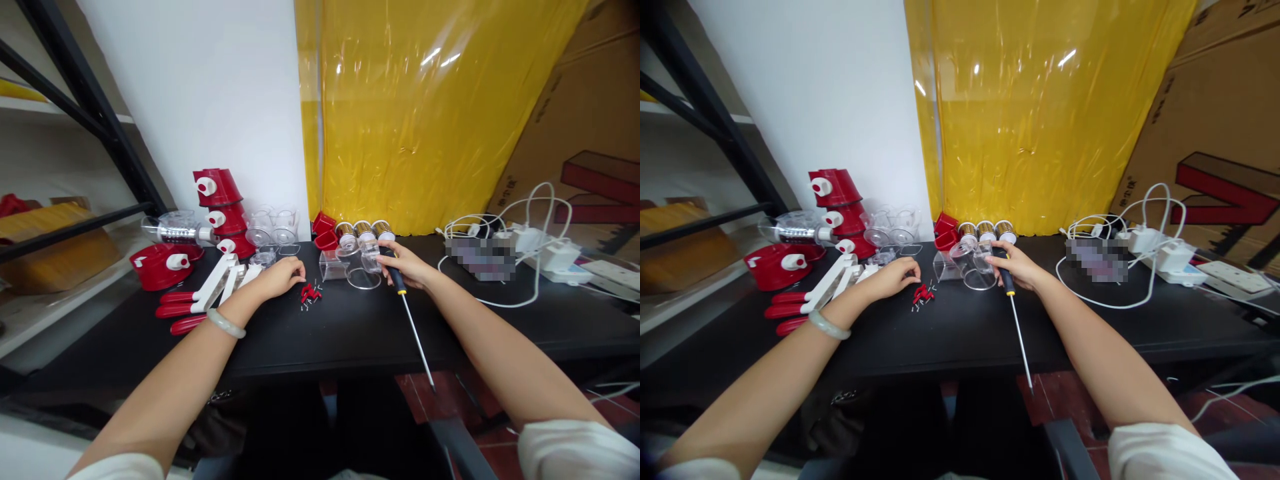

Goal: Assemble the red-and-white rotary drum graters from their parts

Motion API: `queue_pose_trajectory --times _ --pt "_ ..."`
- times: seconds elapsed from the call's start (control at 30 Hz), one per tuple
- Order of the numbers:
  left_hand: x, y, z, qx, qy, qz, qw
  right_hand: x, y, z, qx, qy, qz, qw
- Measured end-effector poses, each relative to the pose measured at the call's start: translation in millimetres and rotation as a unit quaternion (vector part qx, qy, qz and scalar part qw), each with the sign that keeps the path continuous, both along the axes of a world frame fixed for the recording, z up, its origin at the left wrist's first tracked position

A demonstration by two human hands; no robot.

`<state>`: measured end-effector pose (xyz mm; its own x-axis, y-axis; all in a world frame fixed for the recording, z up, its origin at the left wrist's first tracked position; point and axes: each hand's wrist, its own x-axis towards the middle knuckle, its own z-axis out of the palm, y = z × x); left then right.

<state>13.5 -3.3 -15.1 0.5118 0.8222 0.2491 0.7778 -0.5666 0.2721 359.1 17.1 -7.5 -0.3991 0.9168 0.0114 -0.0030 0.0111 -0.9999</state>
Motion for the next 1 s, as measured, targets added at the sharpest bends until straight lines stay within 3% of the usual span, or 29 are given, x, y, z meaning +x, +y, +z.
queue_pose_trajectory --times 0.4,0.7,0.87,1.0 --pt "2.0 -3.1 -0.3 -0.018 -0.045 0.027 0.998 2.8 3.9 -2.7 0.002 -0.010 0.014 1.000" --pt "11.5 -7.8 11.3 0.118 -0.109 -0.016 0.987 1.8 5.0 -5.1 0.003 -0.103 0.012 0.995" --pt "12.4 -11.5 16.1 0.147 -0.169 0.003 0.975 3.1 -1.2 9.5 0.049 -0.112 -0.030 0.992" --pt "12.4 -17.4 24.3 0.138 -0.247 0.036 0.958 8.6 -5.6 40.9 0.104 -0.192 -0.053 0.974"
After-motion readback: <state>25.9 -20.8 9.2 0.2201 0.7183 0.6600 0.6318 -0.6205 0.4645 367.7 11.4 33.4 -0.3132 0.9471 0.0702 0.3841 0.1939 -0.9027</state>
